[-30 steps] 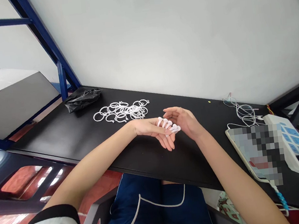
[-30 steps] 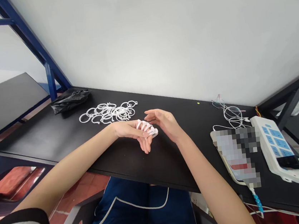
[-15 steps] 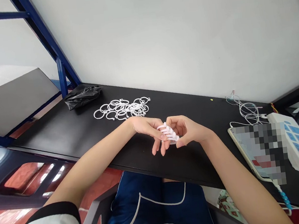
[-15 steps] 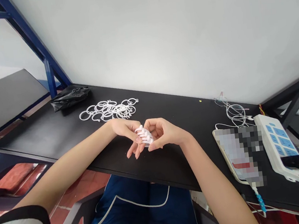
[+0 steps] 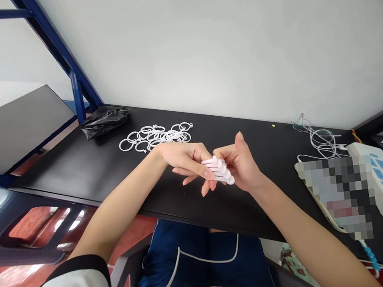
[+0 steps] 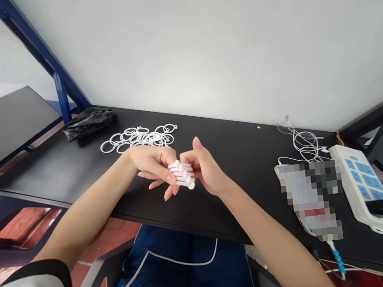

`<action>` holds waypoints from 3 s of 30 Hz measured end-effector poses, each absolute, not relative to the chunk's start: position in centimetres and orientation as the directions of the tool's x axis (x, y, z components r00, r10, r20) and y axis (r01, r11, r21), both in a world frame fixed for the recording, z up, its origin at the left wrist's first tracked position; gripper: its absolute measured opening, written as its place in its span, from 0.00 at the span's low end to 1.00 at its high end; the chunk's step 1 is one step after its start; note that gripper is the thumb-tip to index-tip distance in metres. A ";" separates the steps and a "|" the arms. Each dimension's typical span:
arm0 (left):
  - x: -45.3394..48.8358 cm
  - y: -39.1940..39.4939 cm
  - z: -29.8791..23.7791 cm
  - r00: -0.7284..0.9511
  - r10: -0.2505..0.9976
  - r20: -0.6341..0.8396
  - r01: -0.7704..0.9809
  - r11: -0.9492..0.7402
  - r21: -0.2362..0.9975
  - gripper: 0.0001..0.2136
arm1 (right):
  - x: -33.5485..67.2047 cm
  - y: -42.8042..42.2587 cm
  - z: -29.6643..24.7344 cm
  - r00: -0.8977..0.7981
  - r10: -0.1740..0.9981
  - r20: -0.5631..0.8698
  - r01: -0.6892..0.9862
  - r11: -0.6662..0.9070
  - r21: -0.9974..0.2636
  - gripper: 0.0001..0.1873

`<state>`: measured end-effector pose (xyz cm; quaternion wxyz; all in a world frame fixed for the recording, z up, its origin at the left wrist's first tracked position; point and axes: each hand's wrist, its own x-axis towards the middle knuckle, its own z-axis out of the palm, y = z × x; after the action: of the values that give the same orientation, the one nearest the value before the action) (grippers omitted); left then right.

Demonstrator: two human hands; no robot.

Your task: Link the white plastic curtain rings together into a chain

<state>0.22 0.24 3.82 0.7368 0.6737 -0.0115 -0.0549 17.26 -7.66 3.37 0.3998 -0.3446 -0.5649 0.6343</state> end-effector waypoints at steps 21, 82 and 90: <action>-0.2 -0.9 4.4 0.998 0.057 -0.017 0.006 0.185 0.983 0.15 | 20.9 -7.9 5.0 -0.769 0.637 -0.046 -0.033 -0.112 -0.993 0.34; -0.5 -3.1 6.5 0.988 0.156 -0.008 -0.018 0.169 0.985 0.15 | 19.1 -9.8 5.4 -0.479 0.873 0.097 -0.089 0.061 -0.994 0.25; -0.1 -3.5 6.2 0.952 0.306 -0.006 -0.072 0.241 0.968 0.13 | 20.2 -9.4 6.2 -0.580 0.813 -0.046 -0.163 -0.171 -0.972 0.19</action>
<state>-0.10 -3.46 6.18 0.7817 0.6041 0.0969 0.1207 20.19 -9.40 6.21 0.3466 -0.2998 -0.5427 0.7039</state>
